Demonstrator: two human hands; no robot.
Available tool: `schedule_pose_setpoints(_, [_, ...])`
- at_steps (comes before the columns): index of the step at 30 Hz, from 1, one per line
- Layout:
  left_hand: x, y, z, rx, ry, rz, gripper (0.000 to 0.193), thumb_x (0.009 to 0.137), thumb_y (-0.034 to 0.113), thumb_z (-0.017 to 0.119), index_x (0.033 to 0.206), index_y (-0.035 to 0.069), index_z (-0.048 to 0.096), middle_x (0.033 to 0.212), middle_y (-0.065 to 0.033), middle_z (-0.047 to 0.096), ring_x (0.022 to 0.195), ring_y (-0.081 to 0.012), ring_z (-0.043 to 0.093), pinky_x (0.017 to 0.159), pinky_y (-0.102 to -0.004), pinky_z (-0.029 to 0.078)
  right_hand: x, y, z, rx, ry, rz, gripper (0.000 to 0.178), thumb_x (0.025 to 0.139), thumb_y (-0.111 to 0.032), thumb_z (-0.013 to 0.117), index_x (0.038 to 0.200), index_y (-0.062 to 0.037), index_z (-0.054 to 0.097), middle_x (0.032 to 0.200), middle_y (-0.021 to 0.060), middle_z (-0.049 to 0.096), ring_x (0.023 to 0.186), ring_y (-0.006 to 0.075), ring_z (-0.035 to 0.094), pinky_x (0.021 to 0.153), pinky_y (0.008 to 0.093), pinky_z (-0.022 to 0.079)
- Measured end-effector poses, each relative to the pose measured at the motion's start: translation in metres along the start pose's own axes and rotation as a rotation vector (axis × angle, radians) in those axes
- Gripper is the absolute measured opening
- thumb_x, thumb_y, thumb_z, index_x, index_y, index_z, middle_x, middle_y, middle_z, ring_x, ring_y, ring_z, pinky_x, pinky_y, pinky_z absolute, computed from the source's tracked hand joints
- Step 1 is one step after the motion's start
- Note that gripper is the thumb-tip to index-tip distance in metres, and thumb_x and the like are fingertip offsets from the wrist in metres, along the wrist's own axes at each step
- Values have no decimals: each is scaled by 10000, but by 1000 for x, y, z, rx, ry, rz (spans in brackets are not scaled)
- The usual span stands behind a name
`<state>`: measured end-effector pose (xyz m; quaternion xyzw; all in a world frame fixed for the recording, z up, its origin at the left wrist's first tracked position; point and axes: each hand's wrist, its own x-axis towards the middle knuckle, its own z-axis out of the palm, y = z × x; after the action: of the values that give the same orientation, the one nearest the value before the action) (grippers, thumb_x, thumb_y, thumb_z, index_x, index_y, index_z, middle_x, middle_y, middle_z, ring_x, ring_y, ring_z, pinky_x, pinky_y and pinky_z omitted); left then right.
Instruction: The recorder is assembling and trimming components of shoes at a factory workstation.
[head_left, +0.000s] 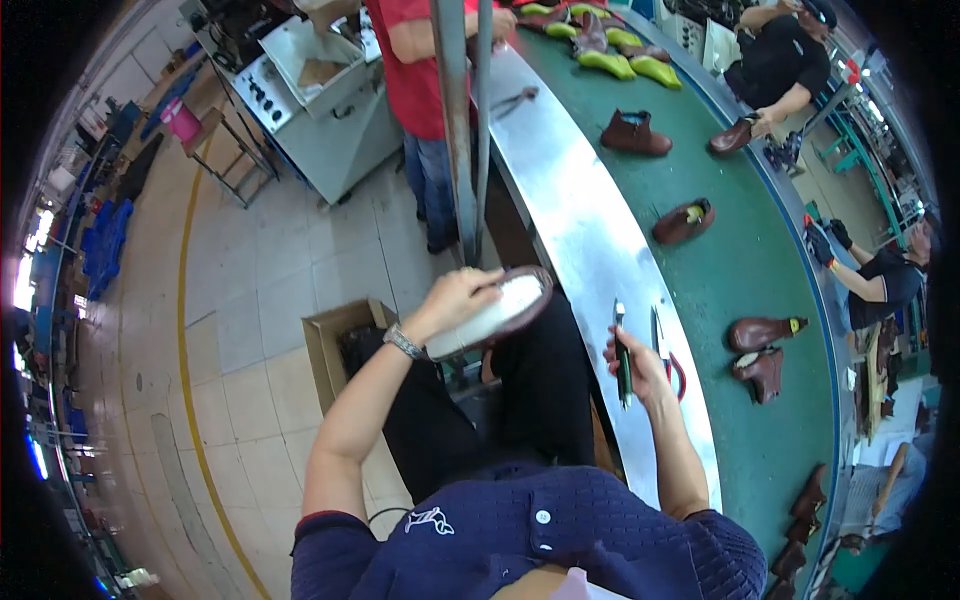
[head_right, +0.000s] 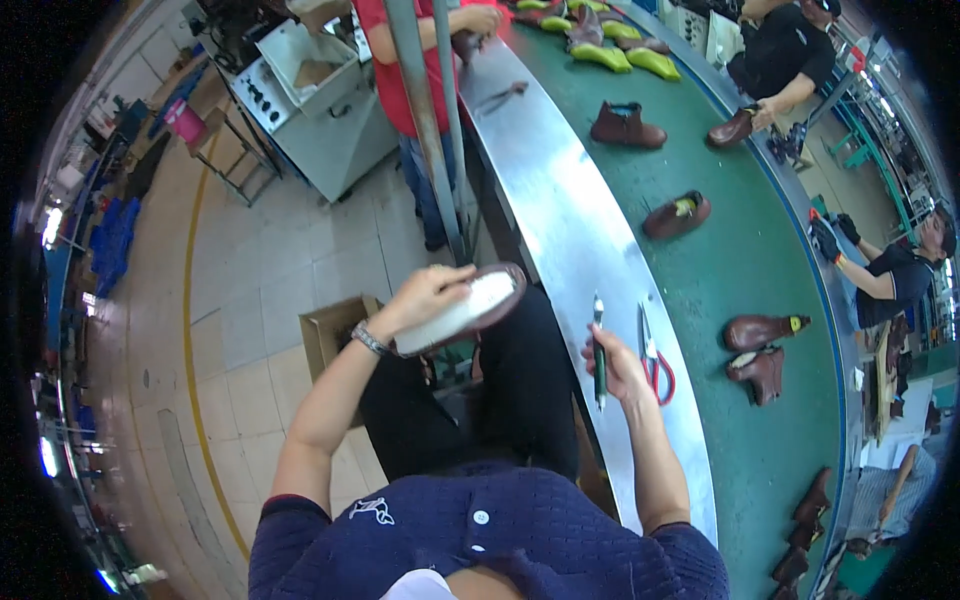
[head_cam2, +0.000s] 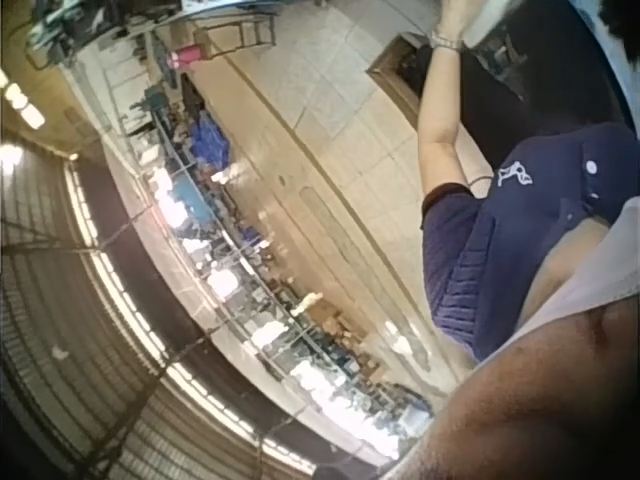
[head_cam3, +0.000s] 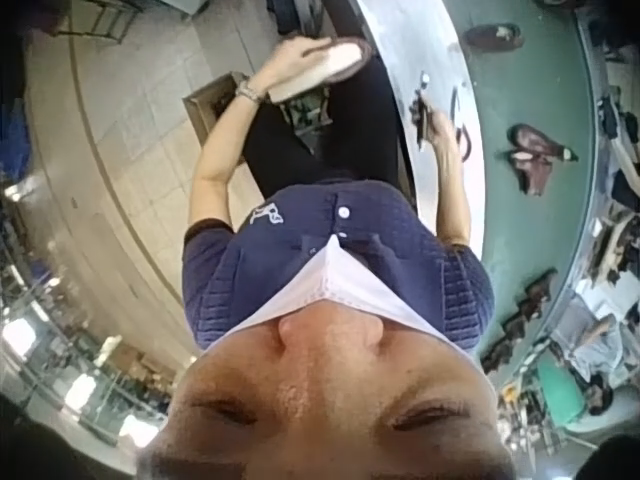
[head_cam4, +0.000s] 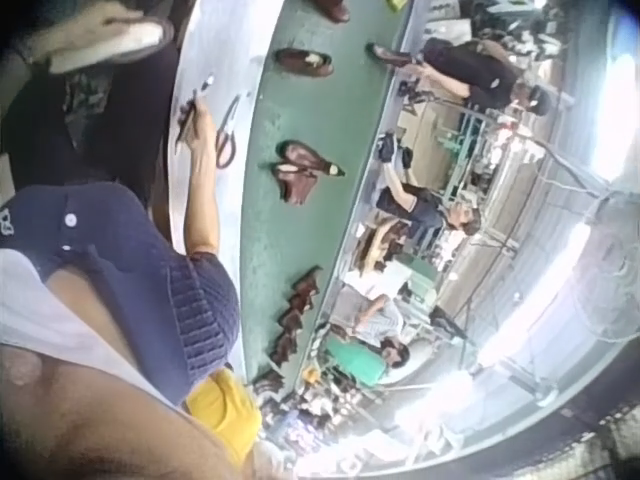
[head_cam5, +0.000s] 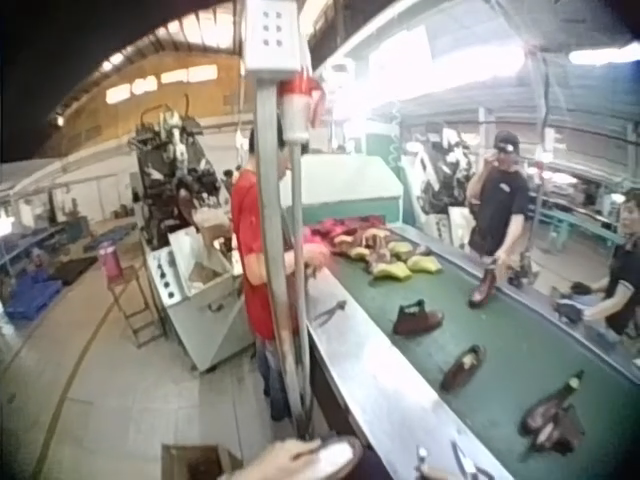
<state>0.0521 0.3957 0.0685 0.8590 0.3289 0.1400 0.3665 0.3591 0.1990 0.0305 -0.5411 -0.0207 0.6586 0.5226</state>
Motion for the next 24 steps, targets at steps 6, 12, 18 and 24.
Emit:
schedule_pose_setpoints(6, [-4, 12, 14, 344, 249, -64, 315, 968, 296, 503, 877, 5, 585, 799, -205, 650, 760, -383, 644, 666, -473, 508, -40, -42, 47, -545, -223, 15, 596, 915, -221, 633, 1429, -102, 356, 950, 81, 694, 732, 110, 640, 527, 189, 418])
schedule_pose_setpoints(12, [-1, -4, 8, 209, 398, -233, 373, 929, 369, 566, 844, 14, 644, 785, -187, 665, 708, -372, 650, 625, -455, 500, -32, -56, 125, -977, -499, -62, 699, 934, -101, 569, 1526, -127, 198, 1004, 86, 678, 857, 156, 644, 756, 288, 510])
schedule_pose_setpoints(18, [-45, 37, 17, 77, 218, -196, 791, 684, 312, 818, 1275, -81, 469, 1097, -255, 618, 1071, -370, 584, 927, -418, 450, 5, -72, 172, -1280, -676, 76, 717, 960, -76, 521, 1543, -143, 110, 1042, 100, 643, 944, 155, 626, 837, 312, 519])
schedule_pose_setpoints(24, [-59, 51, 54, 230, 498, -160, 823, 648, 33, 789, 1362, -72, 393, 1269, -235, 533, 1206, -364, 488, 1053, -428, 357, -20, -50, 176, -1495, -569, -142, 642, 972, -148, 511, 1512, -114, 165, 858, 117, 631, 626, 181, 635, 520, 298, 541])
